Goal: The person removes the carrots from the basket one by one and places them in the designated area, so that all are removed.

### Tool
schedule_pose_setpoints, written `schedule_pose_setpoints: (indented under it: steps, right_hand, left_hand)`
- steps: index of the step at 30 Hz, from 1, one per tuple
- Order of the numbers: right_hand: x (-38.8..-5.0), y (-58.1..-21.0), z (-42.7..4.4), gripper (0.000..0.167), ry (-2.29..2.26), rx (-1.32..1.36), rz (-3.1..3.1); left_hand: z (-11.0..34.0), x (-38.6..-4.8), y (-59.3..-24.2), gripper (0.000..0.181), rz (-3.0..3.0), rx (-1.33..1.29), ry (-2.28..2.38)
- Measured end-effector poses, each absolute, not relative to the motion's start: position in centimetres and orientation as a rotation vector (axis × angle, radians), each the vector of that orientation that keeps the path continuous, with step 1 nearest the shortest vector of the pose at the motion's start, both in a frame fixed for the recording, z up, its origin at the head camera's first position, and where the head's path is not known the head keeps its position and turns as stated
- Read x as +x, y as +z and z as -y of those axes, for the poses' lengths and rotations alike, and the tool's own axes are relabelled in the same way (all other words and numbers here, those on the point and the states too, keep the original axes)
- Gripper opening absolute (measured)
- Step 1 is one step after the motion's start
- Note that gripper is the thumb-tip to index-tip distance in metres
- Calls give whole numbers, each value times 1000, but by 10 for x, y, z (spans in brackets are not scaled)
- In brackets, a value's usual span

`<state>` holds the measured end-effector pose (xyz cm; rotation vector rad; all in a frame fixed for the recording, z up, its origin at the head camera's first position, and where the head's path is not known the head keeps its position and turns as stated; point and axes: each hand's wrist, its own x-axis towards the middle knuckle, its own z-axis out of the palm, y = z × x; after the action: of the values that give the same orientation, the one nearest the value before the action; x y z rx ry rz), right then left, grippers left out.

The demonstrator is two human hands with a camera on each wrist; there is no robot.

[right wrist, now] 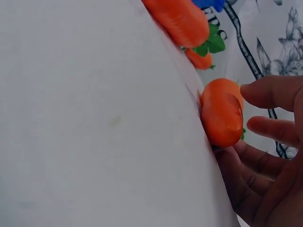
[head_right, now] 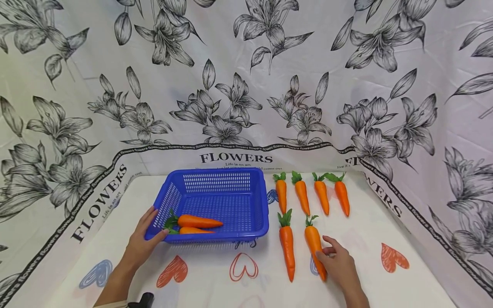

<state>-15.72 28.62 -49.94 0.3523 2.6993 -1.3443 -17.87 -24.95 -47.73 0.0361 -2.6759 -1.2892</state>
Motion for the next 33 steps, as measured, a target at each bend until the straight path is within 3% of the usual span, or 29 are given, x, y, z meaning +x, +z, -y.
schedule_pose_setpoints:
  steps: [7, 20, 33]
  right_hand:
    - [-156, -492, -292, 69, -1397, 411, -2630]
    - [-143, -448, -291, 74, -1500, 429, -2706]
    - [-128, -407, -280, 65, -1716, 188, -2812]
  left_hand:
    - [250, -180, -480, 83, 2687, 57, -1282]
    - [249, -179, -475, 83, 2688, 54, -1294]
    - [250, -178, -476, 84, 2675, 52, -1303]
